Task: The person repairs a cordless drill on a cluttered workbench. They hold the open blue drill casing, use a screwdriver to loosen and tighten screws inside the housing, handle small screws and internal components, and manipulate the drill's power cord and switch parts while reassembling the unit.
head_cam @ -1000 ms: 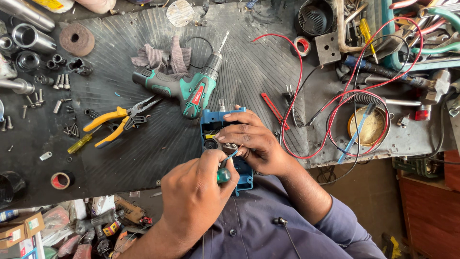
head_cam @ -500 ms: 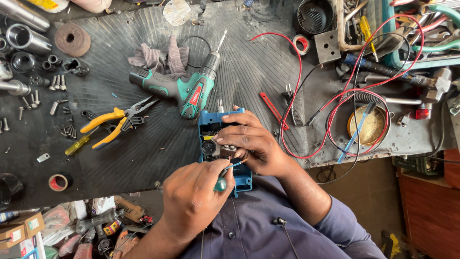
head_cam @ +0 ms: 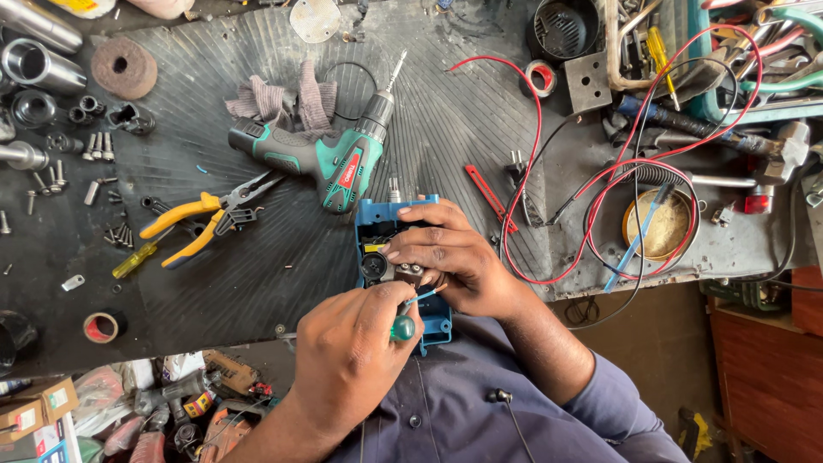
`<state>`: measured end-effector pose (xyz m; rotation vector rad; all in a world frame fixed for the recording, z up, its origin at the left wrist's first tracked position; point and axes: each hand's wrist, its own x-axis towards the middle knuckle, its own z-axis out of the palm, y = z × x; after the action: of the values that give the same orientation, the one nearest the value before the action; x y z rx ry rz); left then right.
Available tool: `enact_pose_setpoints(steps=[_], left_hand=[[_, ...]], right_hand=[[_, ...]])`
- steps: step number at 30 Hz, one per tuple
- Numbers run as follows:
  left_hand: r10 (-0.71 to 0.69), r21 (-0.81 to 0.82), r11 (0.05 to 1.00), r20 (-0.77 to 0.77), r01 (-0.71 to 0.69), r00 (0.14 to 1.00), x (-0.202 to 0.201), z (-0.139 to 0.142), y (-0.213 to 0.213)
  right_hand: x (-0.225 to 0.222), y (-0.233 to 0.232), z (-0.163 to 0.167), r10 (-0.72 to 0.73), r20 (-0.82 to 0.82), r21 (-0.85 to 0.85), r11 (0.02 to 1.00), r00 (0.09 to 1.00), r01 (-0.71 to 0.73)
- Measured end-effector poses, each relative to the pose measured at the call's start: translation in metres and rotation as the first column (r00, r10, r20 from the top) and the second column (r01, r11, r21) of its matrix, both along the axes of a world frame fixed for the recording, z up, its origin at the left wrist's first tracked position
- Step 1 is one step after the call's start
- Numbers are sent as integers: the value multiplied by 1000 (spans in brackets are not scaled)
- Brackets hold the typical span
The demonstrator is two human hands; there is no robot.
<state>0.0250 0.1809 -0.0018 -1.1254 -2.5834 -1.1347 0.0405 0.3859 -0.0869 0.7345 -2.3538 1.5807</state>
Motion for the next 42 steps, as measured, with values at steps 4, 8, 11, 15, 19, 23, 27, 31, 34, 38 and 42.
enact_pose_setpoints(steps=[4, 8, 11, 15, 19, 23, 27, 31, 34, 38, 42], left_hand=[[-11, 1, 1000, 34, 11, 999, 0, -5, 0], [4, 29, 1000, 48, -6, 999, 1, -10, 1], [13, 27, 1000, 55, -14, 998, 0, -13, 1], [5, 27, 1000, 56, -6, 998, -3, -16, 0], [-41, 40, 998, 37, 40, 998, -7, -18, -2], [-74, 61, 996, 50, 71, 996, -9, -24, -2], [-82, 93, 992, -18, 83, 997, -11, -28, -2], [-88, 115, 989, -85, 98, 992, -14, -28, -3], [-127, 108, 985, -103, 138, 987, -18, -26, -4], [-244, 51, 967, -108, 251, 964, -28, -22, -10], [-337, -5, 940, -163, 341, 927, -38, -20, -16]], right_hand=[[0, 0, 0, -5, 3, -1, 1000, 1000, 5], [-1, 0, -2, -7, 7, -11, 1000, 1000, 7], [0, 1, -3, -20, 13, 2, 1000, 1000, 20], [0, 1, -3, -17, 14, -9, 1000, 1000, 18], [-2, 2, -3, -15, 17, -9, 1000, 1000, 15], [-2, 2, -3, -22, 25, 0, 1000, 999, 22], [-2, 3, -4, -19, 18, -4, 1000, 1000, 19], [-2, 4, -4, -22, 26, -1, 1000, 999, 22], [-3, 4, -4, -14, 24, 3, 1000, 1000, 14], [-3, 4, -5, -16, 35, 15, 1000, 999, 16], [-3, 4, -5, -13, 17, 20, 1000, 1000, 13]])
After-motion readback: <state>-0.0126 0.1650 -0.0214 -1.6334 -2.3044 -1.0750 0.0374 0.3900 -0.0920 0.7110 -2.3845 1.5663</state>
